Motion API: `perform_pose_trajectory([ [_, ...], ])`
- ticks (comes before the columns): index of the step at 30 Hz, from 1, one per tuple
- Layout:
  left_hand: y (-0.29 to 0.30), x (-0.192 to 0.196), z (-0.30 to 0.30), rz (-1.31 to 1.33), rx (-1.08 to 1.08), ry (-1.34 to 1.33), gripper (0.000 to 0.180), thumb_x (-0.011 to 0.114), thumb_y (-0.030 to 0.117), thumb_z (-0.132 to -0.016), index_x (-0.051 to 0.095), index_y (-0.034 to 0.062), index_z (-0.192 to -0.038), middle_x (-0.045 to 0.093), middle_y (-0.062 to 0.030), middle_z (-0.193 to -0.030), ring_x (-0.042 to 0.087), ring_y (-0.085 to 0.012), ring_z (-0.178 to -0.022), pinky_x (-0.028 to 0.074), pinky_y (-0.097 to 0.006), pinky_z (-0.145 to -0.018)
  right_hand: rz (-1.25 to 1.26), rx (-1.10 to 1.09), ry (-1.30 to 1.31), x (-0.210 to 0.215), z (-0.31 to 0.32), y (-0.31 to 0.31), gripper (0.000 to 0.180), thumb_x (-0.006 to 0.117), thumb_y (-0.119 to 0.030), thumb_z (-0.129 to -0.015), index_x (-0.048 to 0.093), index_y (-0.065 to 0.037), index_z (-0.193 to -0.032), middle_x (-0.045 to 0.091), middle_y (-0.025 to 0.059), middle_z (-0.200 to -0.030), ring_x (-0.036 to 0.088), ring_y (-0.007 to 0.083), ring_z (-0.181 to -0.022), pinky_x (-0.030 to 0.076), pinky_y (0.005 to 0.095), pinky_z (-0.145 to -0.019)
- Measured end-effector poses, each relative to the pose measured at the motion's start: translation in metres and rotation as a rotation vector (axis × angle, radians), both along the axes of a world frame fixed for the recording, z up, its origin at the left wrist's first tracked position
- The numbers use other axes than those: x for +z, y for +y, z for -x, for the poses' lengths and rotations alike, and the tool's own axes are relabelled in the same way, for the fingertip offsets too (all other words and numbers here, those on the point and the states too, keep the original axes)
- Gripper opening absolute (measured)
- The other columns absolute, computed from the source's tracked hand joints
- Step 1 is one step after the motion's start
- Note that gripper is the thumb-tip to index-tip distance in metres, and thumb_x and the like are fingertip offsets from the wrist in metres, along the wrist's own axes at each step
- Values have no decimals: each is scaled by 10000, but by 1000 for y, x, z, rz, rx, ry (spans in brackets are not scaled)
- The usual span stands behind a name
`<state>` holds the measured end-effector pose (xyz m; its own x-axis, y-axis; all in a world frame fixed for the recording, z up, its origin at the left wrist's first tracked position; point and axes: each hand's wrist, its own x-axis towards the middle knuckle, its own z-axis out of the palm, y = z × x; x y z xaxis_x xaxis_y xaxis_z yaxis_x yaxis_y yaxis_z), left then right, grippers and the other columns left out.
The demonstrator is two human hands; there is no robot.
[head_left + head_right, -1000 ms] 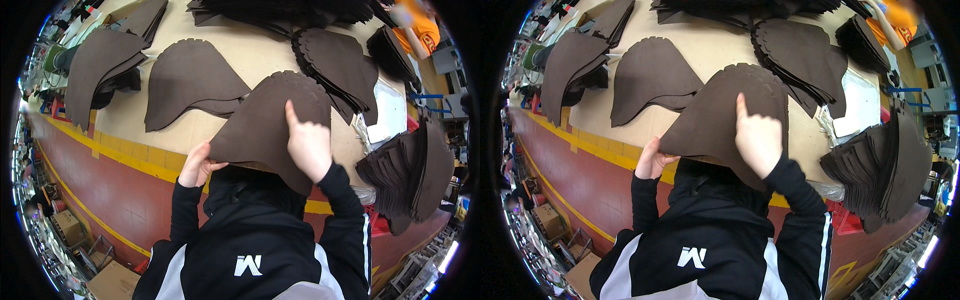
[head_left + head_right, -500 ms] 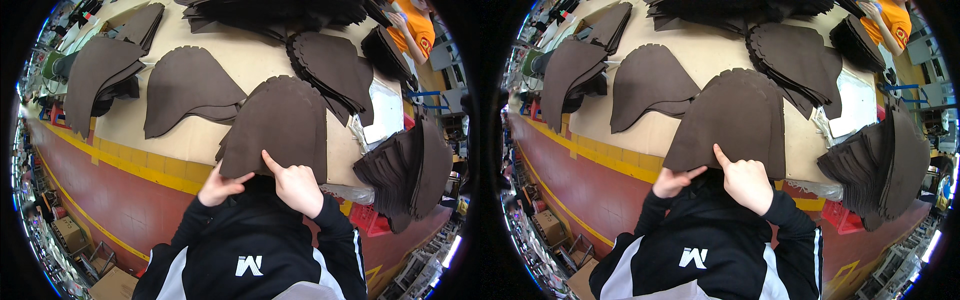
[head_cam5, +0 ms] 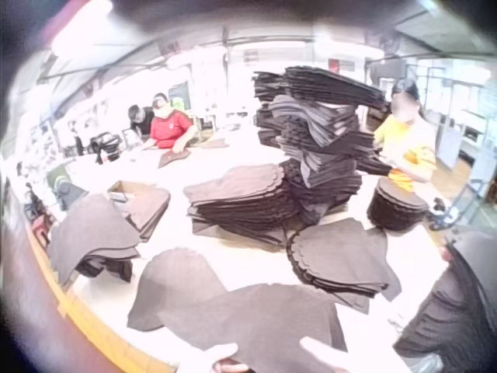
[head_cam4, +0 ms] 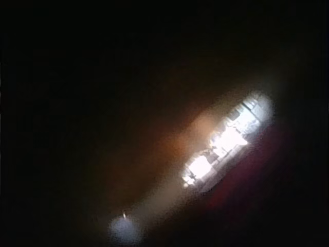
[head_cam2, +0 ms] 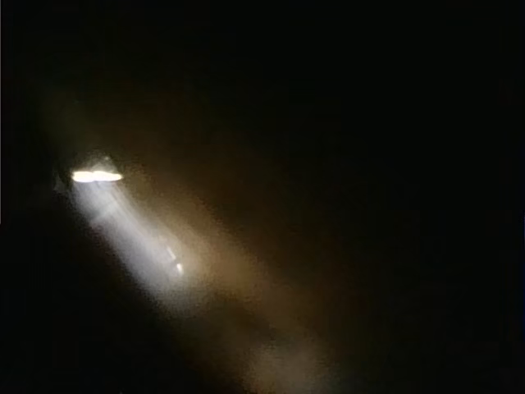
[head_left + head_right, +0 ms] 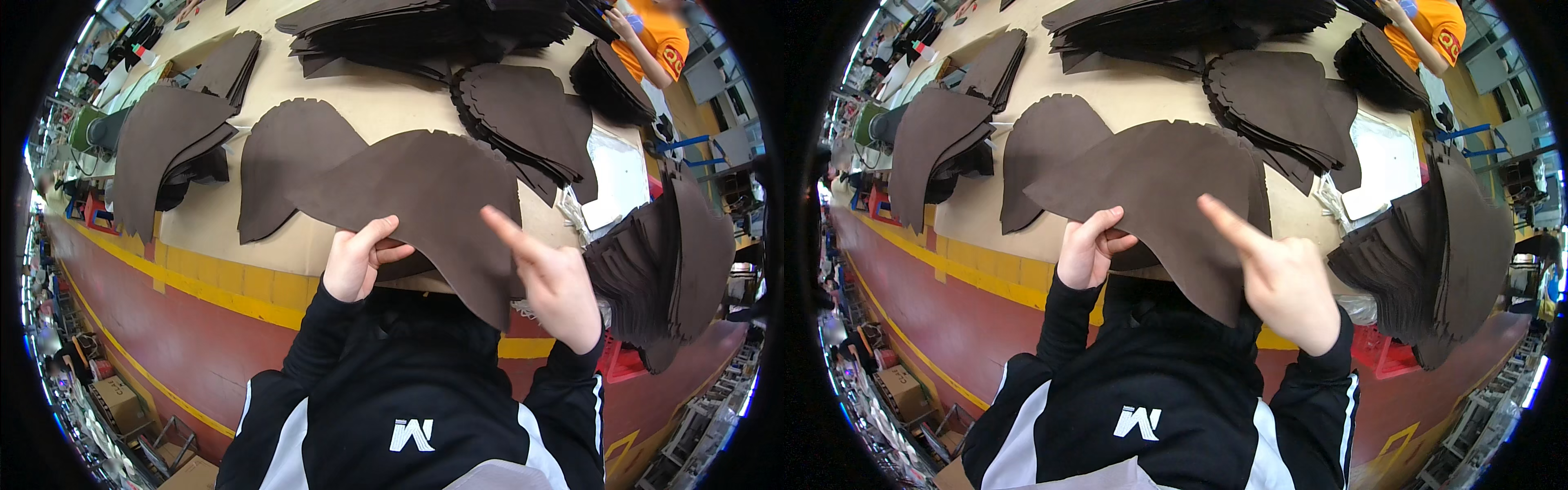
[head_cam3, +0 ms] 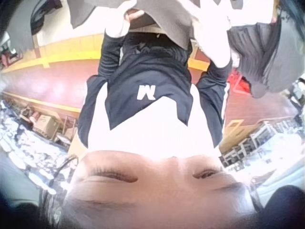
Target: The person repeatedly picks up brown fabric pieces from a table, aligns them, and stacks them into neat piles. The person occasionally lifts and repositions stacks to maintain alignment. Other workers are visible in the background performing similar tasks.
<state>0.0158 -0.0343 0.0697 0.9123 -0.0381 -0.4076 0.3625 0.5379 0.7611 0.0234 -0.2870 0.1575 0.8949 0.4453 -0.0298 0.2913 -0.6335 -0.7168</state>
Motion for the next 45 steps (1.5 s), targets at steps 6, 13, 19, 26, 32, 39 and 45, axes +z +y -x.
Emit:
perform_pose_trajectory([
  [6,-4,3,19,7,19,35,245,597,78,-958,641,-74,-1145,701,-156,-1098,723,-247,-940,632,-319,-788,174,226,-184,-6,2,30,703,492,69,-738,621,-203,-1373,560,173,-554,603,320,-494,521,400,-547],
  [13,-5,31,39,-8,111,37,242,614,51,-917,660,-78,-1117,717,-172,-1007,731,-261,-857,644,-323,-674,205,245,-290,-1,-5,46,672,487,83,-744,667,-214,-1319,585,160,-570,619,304,-506,532,387,-568],
  [19,20,-10,42,263,-28,-96,281,640,76,-919,641,-55,-1168,706,-154,-1067,716,-239,-915,629,-347,-716,71,119,-214,-8,-19,37,628,442,114,-778,690,-178,-1275,659,201,-708,651,359,-610,551,413,-628],
  [26,3,-46,38,206,64,75,245,637,96,-946,649,-20,-1161,697,-115,-1106,687,-196,-983,602,-355,-810,409,-29,-110,-28,-39,37,563,589,-74,-847,568,-148,-1405,709,170,-944,680,346,-849,526,428,-801],
  [32,-10,-100,57,338,54,70,280,525,158,-1025,593,0,-1246,650,-102,-1193,645,-176,-1070,538,-351,-927,66,622,-336,-93,4,55,573,559,-425,-974,454,-208,-1494,456,9,-1540,433,221,-1410,277,517,-1180],
  [39,-16,-82,45,173,-13,53,246,525,87,-1026,578,-97,-1180,655,-202,-1199,671,-312,-1121,545,-436,-1007,339,423,-536,-135,-68,39,481,481,-327,-1012,475,-266,-1489,465,-11,-1541,423,210,-1423,270,468,-1194],
  [45,-15,-78,42,168,-41,39,237,525,85,-1026,590,-86,-1176,661,-197,-1200,676,-309,-1110,544,-444,-1000,602,87,-657,-144,-151,3,482,416,-355,-1046,413,-297,-1524,406,-14,-1581,346,249,-1469,170,553,-1208],
])
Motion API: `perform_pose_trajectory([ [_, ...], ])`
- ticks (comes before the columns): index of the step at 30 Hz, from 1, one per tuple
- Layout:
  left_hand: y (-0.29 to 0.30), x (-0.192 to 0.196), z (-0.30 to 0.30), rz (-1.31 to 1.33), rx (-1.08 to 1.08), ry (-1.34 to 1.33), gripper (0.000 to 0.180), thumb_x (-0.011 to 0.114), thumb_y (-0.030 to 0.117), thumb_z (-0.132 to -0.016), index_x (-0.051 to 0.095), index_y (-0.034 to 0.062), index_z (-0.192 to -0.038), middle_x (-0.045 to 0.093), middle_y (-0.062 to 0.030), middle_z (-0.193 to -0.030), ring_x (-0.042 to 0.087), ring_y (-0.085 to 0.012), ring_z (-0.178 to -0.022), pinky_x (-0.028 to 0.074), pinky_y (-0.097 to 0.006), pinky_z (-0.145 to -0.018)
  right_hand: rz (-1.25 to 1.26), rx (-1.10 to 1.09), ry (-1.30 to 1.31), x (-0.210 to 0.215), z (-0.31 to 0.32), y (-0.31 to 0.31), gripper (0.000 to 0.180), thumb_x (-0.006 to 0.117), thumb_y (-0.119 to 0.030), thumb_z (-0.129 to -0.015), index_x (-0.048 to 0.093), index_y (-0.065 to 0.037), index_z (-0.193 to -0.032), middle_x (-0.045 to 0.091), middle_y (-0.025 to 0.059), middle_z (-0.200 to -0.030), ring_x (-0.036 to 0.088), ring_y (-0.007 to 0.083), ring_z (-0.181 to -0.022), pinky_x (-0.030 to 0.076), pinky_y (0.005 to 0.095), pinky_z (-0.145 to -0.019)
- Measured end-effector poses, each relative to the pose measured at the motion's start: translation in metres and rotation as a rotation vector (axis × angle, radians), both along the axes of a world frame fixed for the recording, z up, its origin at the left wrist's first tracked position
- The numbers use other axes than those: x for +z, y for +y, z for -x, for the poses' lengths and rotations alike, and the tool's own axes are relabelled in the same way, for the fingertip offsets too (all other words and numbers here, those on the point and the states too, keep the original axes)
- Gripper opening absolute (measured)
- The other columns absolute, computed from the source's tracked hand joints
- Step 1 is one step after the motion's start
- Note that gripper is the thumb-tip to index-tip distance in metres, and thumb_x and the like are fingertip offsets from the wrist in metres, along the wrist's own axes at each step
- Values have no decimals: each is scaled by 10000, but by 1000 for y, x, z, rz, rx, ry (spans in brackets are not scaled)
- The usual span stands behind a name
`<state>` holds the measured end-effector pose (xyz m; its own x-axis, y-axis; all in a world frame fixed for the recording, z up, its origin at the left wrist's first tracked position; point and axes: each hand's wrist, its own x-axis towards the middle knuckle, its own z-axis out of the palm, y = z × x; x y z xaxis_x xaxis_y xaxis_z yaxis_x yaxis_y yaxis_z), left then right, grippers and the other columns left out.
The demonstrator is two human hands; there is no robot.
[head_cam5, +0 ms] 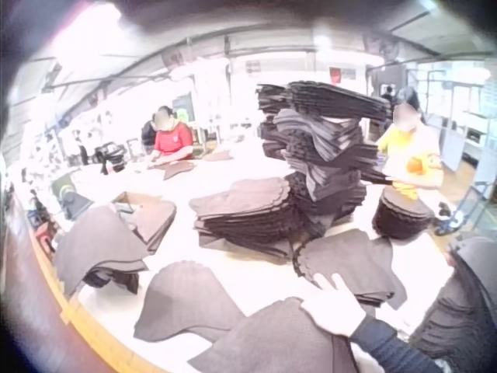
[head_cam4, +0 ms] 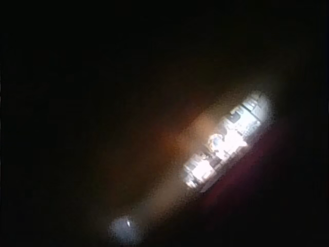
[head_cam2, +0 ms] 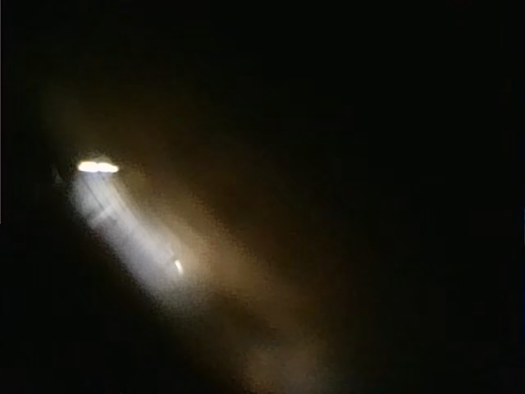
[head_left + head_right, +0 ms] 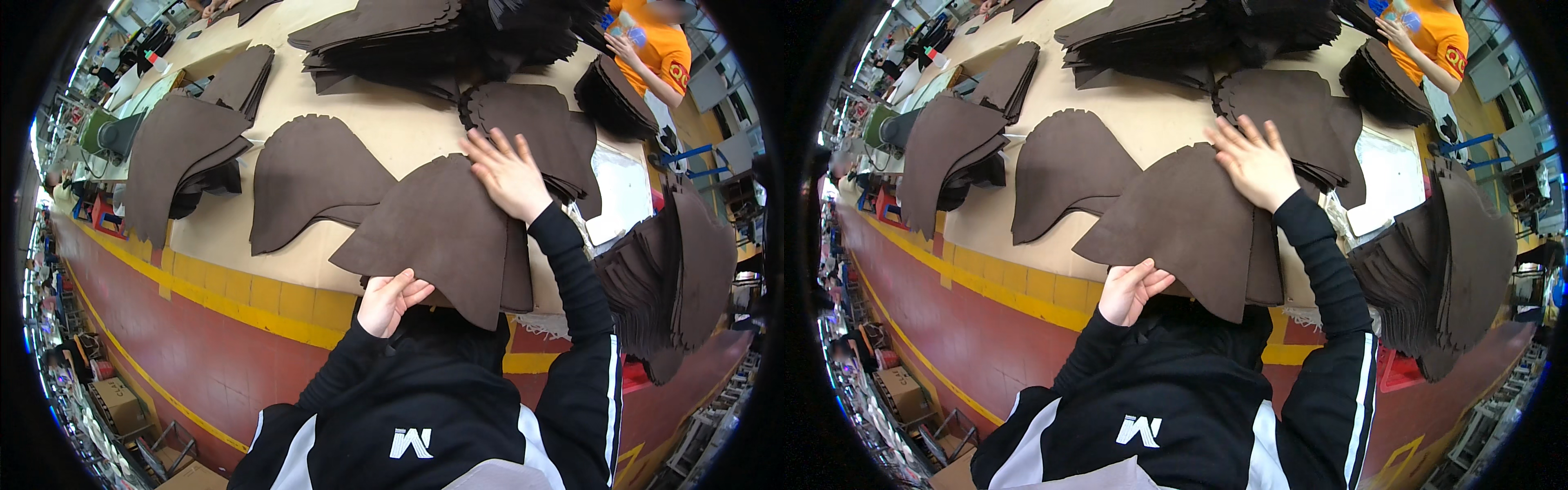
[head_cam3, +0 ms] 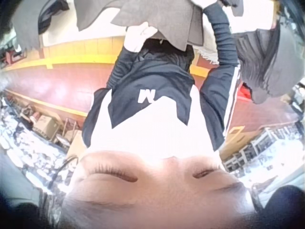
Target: The person repeatedly picks up brown fabric pieces from a table, aligns them, and stacks them into neat piles. The person occasionally lifts and repositions stacks to maintain alignment. Other workers are visible in the background performing similar tasks.
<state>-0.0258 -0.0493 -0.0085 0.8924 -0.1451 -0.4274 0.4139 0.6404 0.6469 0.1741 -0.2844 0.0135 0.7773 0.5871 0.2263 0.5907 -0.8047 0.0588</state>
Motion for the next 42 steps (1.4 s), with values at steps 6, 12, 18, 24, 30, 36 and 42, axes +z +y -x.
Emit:
perform_pose_trajectory([
  [6,-1,-21,13,85,79,4,233,544,96,-1020,600,-50,-1193,681,-152,-1137,687,-290,-1071,545,-442,-991,-179,479,119,32,80,76,613,577,-369,-949,421,-199,-1516,414,97,-1571,344,276,-1476,200,541,-1208],
  [12,3,-14,9,90,22,4,184,550,72,-1019,634,-78,-1085,687,-171,-1118,688,-295,-1064,539,-460,-1005,-168,514,131,-3,50,82,543,500,-353,-998,428,-217,-1519,409,35,-1580,390,242,-1448,235,483,-1206],
  [18,-2,-8,5,58,22,12,199,548,80,-1022,628,-87,-1095,680,-188,-1145,689,-290,-1065,539,-458,-1007,-16,49,-25,-4,-37,37,553,409,-378,-1048,316,-236,-1574,309,17,-1632,263,233,-1510,132,482,-1233],
  [24,-1,-14,7,89,13,8,251,536,107,-1036,608,-116,-1128,667,-181,-1143,676,-255,-1069,521,-446,-1039,-142,-91,-255,15,-26,34,570,473,-390,-1020,388,-177,-1543,336,13,-1621,299,222,-1493,135,460,-1227],
  [30,-4,2,7,76,52,83,258,540,93,-1030,589,-95,-1200,659,-204,-1205,675,-291,-1103,532,-451,-1020,-261,94,270,6,82,51,769,606,-475,-924,387,-26,-1509,343,209,-1584,337,330,-1472,211,502,-1210],
  [36,-2,-5,14,42,30,19,270,518,108,-1034,589,-68,-1227,663,-184,-1197,670,-276,-1105,546,-417,-981,-467,490,834,27,150,44,715,536,-447,-1001,332,-19,-1537,317,190,-1602,307,318,-1489,242,443,-1210],
  [42,1,9,10,171,99,15,348,532,200,-1015,558,-20,-1284,671,-138,-1181,660,-272,-1086,530,-402,-952,-881,493,1034,71,136,11,402,664,-172,-940,627,-41,-1318,650,115,-1322,611,293,-1204,464,400,-1030],
])
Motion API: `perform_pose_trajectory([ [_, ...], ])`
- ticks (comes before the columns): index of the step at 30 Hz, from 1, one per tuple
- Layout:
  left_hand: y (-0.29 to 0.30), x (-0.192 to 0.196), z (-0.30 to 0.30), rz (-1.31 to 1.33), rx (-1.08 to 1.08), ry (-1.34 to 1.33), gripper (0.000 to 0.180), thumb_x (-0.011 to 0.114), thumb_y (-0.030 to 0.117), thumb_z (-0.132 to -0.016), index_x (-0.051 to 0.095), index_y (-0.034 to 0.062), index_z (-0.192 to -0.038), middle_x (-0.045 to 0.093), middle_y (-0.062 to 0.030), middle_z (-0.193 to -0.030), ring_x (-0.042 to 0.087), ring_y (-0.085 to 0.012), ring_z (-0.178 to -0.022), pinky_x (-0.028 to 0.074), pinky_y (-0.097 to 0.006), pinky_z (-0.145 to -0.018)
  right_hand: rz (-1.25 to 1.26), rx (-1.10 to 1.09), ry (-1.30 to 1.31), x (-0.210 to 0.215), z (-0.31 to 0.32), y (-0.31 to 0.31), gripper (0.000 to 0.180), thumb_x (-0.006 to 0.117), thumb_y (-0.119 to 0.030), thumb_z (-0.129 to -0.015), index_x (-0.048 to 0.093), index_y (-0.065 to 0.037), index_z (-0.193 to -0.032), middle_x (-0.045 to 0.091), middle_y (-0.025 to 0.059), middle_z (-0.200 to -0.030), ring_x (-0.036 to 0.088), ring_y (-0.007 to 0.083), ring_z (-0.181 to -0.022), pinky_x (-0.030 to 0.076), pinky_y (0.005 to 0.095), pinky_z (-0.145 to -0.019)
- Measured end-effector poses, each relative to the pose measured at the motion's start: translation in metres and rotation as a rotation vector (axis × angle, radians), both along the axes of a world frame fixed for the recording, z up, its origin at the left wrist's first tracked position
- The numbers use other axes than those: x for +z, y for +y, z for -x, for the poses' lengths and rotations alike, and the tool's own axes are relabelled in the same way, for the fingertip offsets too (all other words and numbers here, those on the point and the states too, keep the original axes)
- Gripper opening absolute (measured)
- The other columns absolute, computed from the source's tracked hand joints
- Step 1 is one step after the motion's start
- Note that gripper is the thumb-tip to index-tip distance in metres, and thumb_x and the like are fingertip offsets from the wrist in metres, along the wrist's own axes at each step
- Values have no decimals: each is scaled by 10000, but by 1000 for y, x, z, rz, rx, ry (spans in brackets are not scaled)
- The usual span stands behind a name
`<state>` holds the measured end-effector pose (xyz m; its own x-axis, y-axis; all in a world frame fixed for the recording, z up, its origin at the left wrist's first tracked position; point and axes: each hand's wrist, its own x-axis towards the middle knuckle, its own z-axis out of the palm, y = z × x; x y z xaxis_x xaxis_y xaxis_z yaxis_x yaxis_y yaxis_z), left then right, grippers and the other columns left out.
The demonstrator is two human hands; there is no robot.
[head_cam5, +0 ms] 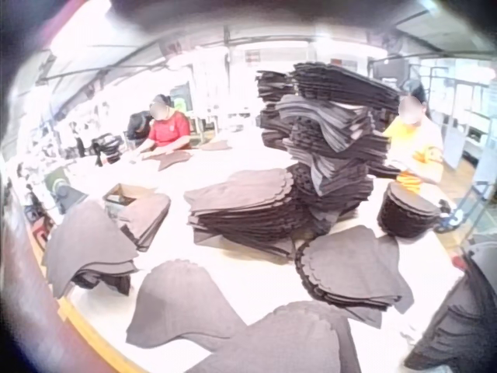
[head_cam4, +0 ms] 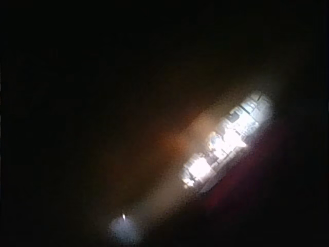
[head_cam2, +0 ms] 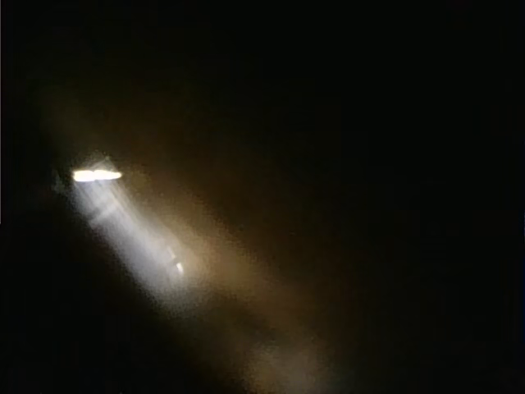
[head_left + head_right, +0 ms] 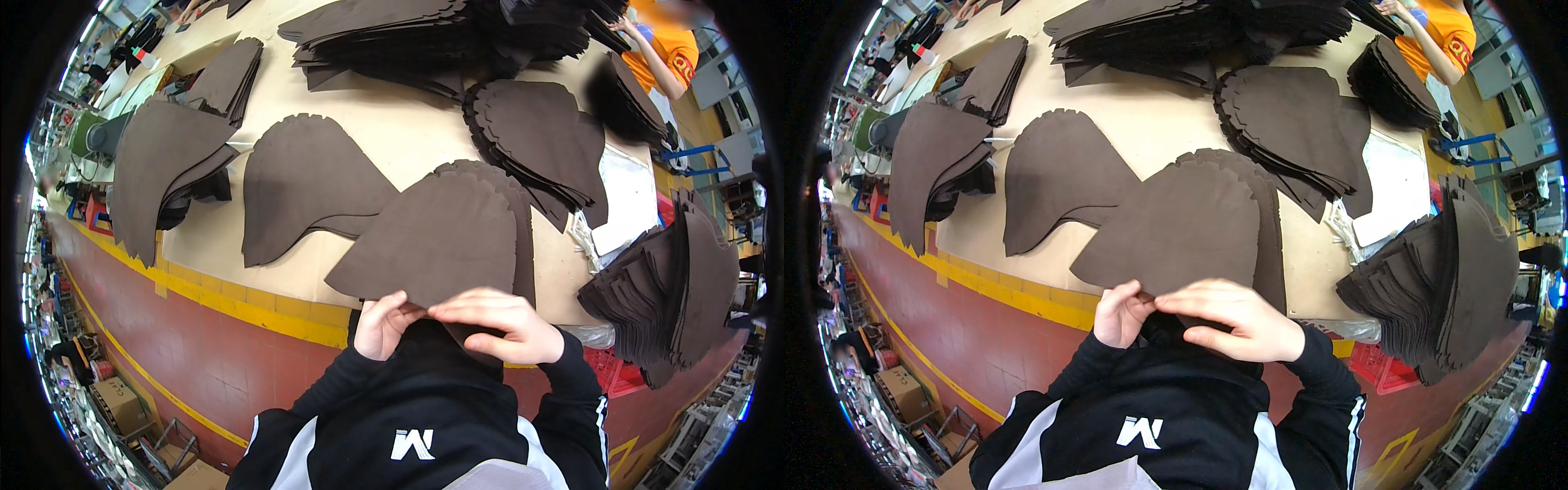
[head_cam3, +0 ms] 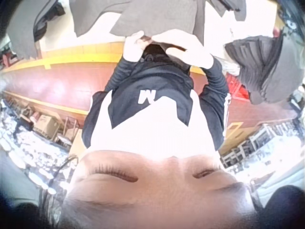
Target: The person repeatedly picks up brown fabric pieces from a table, aligns them, and stacks them into neat piles. The person occasionally lifts and repositions stacks to maintain alignment. Other workers are visible in the background performing similar tasks.
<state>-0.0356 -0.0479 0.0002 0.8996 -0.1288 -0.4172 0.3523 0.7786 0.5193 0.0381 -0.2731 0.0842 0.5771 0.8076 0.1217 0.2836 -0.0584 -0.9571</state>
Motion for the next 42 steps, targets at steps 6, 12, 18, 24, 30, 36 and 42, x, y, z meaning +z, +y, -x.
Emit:
perform_pose_trajectory([
  [6,-36,12,-38,-166,109,100,336,560,350,-1034,594,26,-1120,629,-57,-1045,622,-135,-1022,495,-324,-908,-3,-50,-170,4,9,9,445,686,-179,-909,608,-33,-1322,640,120,-1318,584,319,-1239,447,433,-1047],
  [12,-72,-40,-7,35,323,-569,378,502,354,-1045,553,38,-1248,604,-80,-1236,584,-172,-1198,498,-361,-1002,329,37,-597,8,11,48,630,603,-395,-939,450,-136,-1492,385,82,-1585,360,273,-1460,248,474,-1197],
  [18,-54,-5,-12,-15,-69,87,627,539,-43,-878,356,11,-1475,473,-151,-1436,489,-285,-1325,426,-402,-1100,514,-188,-745,-60,-30,50,524,557,-320,-963,491,-259,-1479,448,21,-1555,417,223,-1431,263,483,-1194],
  [24,-57,6,-11,20,-2,99,670,555,-160,-732,445,-28,-1380,585,-145,-1298,562,-298,-1220,462,-395,-1039,845,-494,-916,-61,-90,-7,495,476,-344,-1020,447,-286,-1511,343,16,-1616,286,244,-1499,139,507,-1224],
  [30,-40,24,-6,-49,-51,-4,585,554,-136,-805,474,-25,-1374,585,-149,-1328,564,-281,-1230,443,-384,-1045,902,-703,-876,-23,-74,-28,545,581,-429,-970,477,-308,-1491,168,144,-1665,64,426,-1532,60,645,-1182],
  [36,-24,68,10,-48,-39,1,560,572,-118,-840,465,-29,-1382,581,-166,-1323,572,-298,-1222,459,-406,-1039,346,-349,-1028,3,-4,8,611,293,-729,-944,709,-389,-1236,210,116,-1661,-214,399,-1512,-272,592,-1110],
  [42,-16,86,22,-3,-28,-62,566,571,-131,-829,432,-58,-1373,567,-209,-1327,586,-334,-1205,471,-428,-1041,426,-649,-768,17,-27,-3,920,13,-761,-933,805,-307,-1047,276,123,-1638,-195,336,-1526,-306,520,-1104],
])
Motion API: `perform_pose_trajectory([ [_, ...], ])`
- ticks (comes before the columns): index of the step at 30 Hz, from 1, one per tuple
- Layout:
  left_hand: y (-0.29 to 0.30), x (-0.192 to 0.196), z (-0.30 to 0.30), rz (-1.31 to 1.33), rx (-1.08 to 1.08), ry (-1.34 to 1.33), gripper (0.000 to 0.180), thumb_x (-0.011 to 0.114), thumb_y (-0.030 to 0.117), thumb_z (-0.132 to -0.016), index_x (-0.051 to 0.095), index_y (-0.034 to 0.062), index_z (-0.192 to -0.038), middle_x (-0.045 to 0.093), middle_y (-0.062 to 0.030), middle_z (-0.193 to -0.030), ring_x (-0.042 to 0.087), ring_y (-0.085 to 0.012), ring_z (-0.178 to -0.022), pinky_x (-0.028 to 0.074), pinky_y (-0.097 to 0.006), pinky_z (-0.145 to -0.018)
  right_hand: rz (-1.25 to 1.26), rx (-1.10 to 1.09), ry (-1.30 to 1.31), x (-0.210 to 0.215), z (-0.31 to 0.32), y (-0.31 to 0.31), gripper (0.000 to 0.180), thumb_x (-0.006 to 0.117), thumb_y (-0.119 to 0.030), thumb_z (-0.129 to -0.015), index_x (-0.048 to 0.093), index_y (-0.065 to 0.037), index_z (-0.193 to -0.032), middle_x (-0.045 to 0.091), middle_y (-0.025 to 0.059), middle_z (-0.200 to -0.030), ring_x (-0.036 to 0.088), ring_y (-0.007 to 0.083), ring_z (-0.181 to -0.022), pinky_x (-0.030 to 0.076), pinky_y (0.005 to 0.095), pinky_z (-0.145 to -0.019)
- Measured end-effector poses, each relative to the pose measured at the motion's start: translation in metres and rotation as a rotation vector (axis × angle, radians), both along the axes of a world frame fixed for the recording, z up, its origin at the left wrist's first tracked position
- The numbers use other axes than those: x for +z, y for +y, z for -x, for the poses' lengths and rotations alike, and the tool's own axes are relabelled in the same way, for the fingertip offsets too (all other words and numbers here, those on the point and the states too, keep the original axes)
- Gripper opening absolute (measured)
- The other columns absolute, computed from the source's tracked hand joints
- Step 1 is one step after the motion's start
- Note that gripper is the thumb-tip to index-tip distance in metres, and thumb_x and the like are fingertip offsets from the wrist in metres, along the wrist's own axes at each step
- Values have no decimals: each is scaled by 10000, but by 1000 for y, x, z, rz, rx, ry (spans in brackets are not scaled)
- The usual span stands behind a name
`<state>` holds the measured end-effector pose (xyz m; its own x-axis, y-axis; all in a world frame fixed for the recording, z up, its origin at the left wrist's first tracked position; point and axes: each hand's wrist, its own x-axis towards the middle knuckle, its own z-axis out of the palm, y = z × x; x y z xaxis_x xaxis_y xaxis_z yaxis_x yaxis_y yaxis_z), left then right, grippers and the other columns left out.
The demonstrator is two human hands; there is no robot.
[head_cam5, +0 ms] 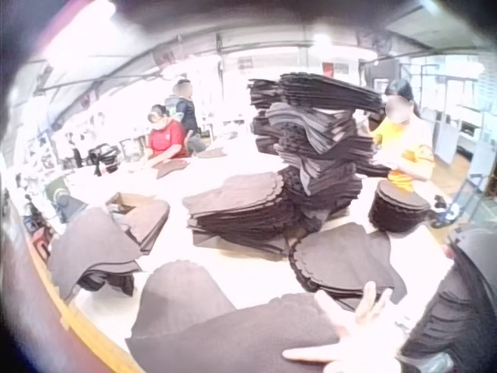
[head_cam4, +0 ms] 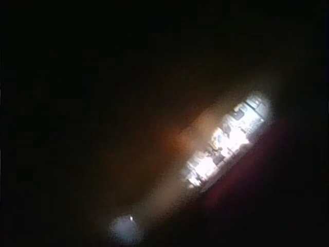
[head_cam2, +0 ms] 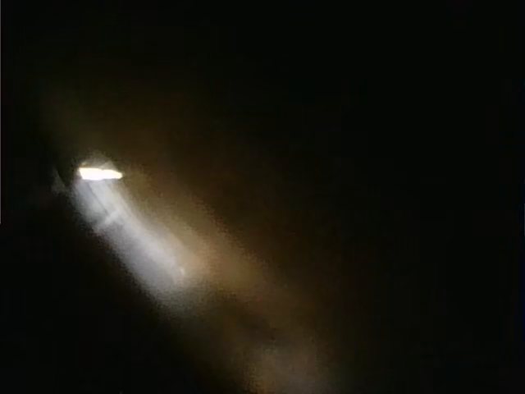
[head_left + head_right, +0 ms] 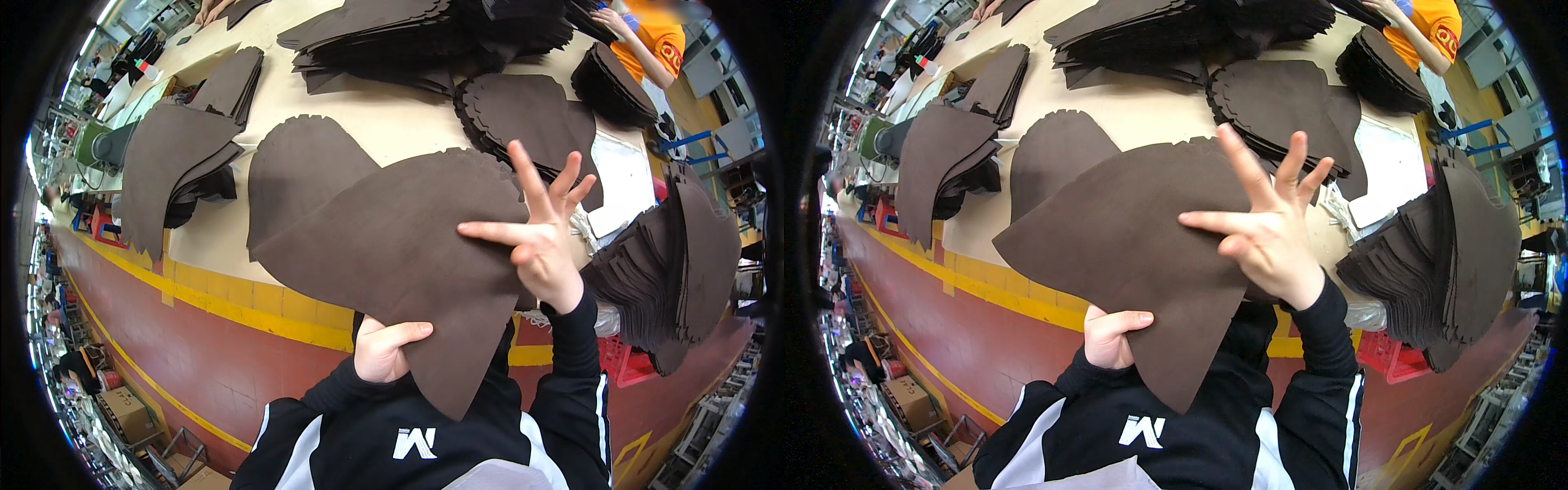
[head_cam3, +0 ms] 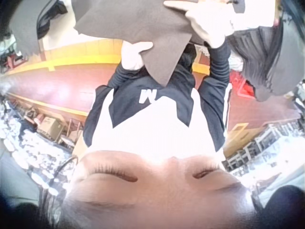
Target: The person repeatedly picks up brown fabric pieces from a table, aligns them, and stacks them into neat piles. The person occasionally lifts and repositions stacks to maintain alignment. Other workers are visible in the background performing similar tasks.
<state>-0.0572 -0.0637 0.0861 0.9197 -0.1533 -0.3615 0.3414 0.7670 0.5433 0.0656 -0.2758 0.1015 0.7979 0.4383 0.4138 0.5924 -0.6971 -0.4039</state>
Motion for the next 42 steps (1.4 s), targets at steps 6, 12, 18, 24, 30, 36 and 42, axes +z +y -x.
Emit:
perform_pose_trajectory([
  [6,5,-2,8,21,-7,4,570,598,-145,-800,459,-46,-1344,585,-206,-1296,594,-334,-1191,478,-437,-1027,-81,-89,27,4,-12,-15,914,21,-760,-943,808,-305,-1028,227,80,-1661,-161,306,-1537,-298,514,-1113],
  [12,3,-5,7,50,-20,-27,549,589,-147,-815,480,-29,-1340,586,-192,-1304,590,-335,-1195,474,-432,-1033,79,-261,-78,4,-10,-26,849,43,-726,-969,709,-286,-1259,198,71,-1670,-144,341,-1537,-291,520,-1118],
  [18,4,-15,9,48,-12,-65,539,575,-143,-841,466,-31,-1356,573,-196,-1326,571,-338,-1223,461,-436,-1053,159,-203,-36,16,15,-10,867,74,-817,-887,619,-349,-1373,147,155,-1669,-198,397,-1516,-277,576,-1111],
  [24,0,-5,7,35,-7,-30,517,575,-133,-852,465,-45,-1349,574,-206,-1319,571,-345,-1222,465,-445,-1050,252,-14,-213,5,16,-9,876,59,-776,-920,715,-304,-1257,197,152,-1658,-160,361,-1533,-258,531,-1139],
  [30,8,-5,-10,-106,214,-50,563,584,-144,-764,493,-58,-1313,601,-206,-1275,598,-340,-1183,489,-453,-1022,137,-352,-71,8,3,-22,696,284,-710,-975,639,-248,-1356,158,126,-1673,-90,427,-1531,-155,631,-1150],
  [36,119,-115,-96,11,273,-346,240,647,144,-952,628,-6,-1139,663,-108,-1150,619,-213,-1079,475,-354,-970,248,-197,-9,-4,12,-29,595,477,-609,-953,598,-229,-1395,181,149,-1664,-55,427,-1535,-152,610,-1164],
  [42,103,-112,-50,-1111,133,-223,572,679,216,-936,495,23,-1443,541,-134,-1384,522,-233,-1245,410,-366,-1069,333,289,213,-48,24,-5,590,605,-451,-922,494,-277,-1474,296,41,-1636,195,343,-1516,74,578,-1213],
])
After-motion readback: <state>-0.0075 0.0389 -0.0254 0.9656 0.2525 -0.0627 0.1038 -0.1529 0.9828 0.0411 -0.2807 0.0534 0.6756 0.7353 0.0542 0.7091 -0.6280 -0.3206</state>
